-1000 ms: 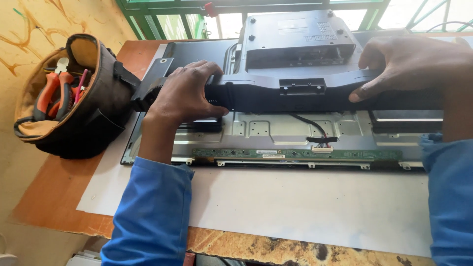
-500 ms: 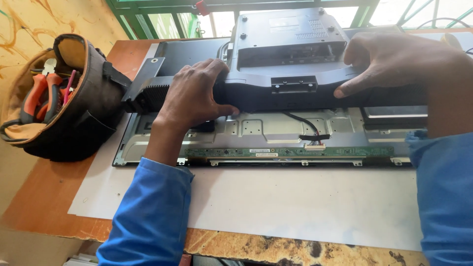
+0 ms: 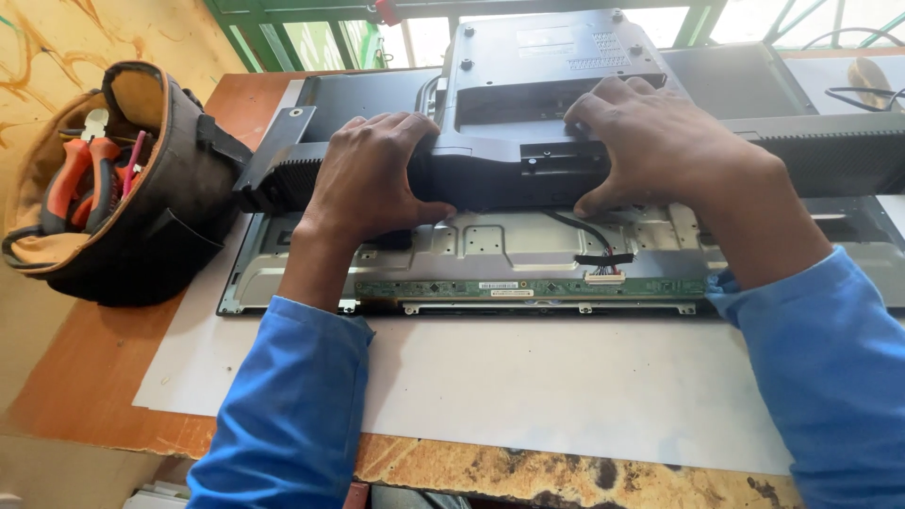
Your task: The person works on the back of a disassembled flat-screen TV, using their hands to connect cables and an orange plastic pry tool to adjust the casing and internal components.
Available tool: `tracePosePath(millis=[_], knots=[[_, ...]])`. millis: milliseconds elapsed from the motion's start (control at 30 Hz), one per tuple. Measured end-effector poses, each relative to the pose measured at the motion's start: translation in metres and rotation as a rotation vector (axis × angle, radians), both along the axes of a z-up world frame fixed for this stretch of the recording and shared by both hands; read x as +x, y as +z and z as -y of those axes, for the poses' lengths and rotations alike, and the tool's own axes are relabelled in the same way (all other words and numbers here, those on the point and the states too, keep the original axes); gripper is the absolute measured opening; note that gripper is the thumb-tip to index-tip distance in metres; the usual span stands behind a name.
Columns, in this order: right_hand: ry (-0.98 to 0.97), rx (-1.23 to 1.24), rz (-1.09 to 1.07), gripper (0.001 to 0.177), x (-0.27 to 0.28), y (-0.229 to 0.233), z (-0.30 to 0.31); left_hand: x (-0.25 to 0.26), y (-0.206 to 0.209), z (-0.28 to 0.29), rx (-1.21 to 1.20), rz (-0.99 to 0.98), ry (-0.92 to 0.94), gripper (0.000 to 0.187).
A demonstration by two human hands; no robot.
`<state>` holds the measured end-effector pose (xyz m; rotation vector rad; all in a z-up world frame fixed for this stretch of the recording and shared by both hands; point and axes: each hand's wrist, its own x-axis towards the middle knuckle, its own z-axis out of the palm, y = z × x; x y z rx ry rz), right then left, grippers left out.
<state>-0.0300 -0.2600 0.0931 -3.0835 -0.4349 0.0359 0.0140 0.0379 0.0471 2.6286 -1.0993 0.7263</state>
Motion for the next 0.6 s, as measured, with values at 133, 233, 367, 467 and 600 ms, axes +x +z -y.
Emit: tracePosePath(millis=[133,233,367,467,600], knots=[[0.007,-0.027,-0.003,0.115,0.0,-0.001,0.004,-0.003,0.003,0.005,0.008,0.0,-0.008,0.077],[0.017,0.033,-0.04,0.113,-0.001,0.0,0.004,-0.005,0.005,0.003,-0.022,-0.019,0.003,0.076],[-0.019,-0.024,0.013,0.107,-0.005,0.006,0.003,-0.005,0.001,0.002,-0.045,0.039,-0.013,0.076],[0.047,-0.118,0.131,0.086,-0.001,0.005,0.002,-0.003,0.002,-0.002,-0.06,0.091,-0.026,0.076],[0.213,-0.084,0.295,0.069,0.003,0.0,0.01,0.001,-0.002,-0.007,-0.092,0.164,-0.052,0.072]])
